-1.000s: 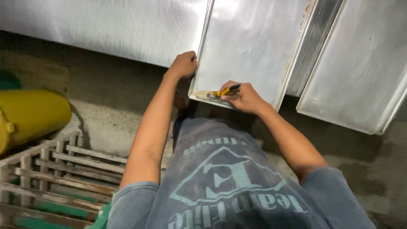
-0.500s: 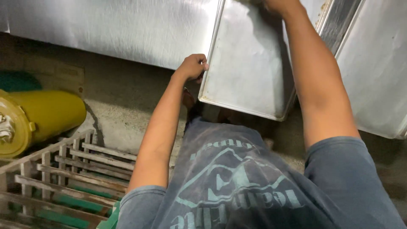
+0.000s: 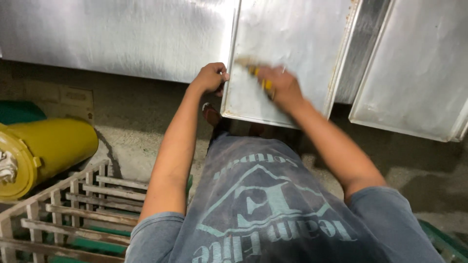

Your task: Greasing metal baking trays using a brush and a bowl of shortening or grease mixture.

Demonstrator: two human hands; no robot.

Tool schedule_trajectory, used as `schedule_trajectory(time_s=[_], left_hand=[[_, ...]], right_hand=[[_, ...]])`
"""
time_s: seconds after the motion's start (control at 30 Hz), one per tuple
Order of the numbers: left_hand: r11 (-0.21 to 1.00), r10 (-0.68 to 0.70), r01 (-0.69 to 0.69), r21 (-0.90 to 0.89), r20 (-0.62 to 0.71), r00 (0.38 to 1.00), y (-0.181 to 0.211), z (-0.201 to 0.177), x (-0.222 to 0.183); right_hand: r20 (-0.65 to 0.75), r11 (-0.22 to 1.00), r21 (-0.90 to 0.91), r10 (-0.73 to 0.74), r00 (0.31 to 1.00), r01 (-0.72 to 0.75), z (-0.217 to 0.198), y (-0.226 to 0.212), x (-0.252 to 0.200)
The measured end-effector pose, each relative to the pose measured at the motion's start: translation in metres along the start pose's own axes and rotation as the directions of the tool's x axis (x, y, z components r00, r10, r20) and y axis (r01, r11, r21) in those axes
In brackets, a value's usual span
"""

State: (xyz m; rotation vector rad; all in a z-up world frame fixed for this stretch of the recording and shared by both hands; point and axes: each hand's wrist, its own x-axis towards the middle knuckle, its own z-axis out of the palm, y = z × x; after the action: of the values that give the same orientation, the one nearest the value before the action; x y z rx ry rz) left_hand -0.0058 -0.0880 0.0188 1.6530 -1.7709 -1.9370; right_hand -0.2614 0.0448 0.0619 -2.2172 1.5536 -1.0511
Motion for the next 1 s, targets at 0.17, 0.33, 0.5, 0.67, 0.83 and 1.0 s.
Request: schedule_trajectory(time_s=[0.17, 0.33, 0.5, 0.67, 0.83, 1.0], left_hand=[[0.999, -0.031, 0.033, 0.039, -0.037, 0.999, -0.005, 0.004, -0.003], [0.922, 0.172, -0.036, 0.384, -0.327, 0.929, -0.045, 0.045, -0.021], [0.996, 0.081, -0.092, 0.012, -0.596, 0.799, -0.109, 0.089, -0.005], [0.933, 0.304, -0.359, 0.022, -0.581, 0.755, -0.114, 0.079, -0.047], [0.932, 0.290, -0.363, -0.007, -0.587, 0.756, -0.185, 0.013, -0.105], [0.917, 0.244, -0.389, -0.081, -0.659, 0.711, -0.293, -0.096, -0.134]], right_hand=[[0.104, 0.988, 0.143, 0.044, 0.994, -0.059, -0.028, -0.066, -0.043], [-0.164, 0.786, 0.398, 0.568, 0.807, -0.473, -0.033, 0.026, -0.130], [-0.257, 0.436, 0.845, 0.840, 0.479, -0.311, -0.062, 0.057, -0.160], [-0.094, 0.245, 0.935, 0.869, 0.486, -0.258, -0.033, 0.038, -0.178], [-0.096, 0.215, 0.932, 0.923, 0.372, -0.291, 0.039, -0.019, -0.164], [0.047, 0.055, 0.971, 0.910, 0.412, -0.231, 0.140, -0.101, -0.092]])
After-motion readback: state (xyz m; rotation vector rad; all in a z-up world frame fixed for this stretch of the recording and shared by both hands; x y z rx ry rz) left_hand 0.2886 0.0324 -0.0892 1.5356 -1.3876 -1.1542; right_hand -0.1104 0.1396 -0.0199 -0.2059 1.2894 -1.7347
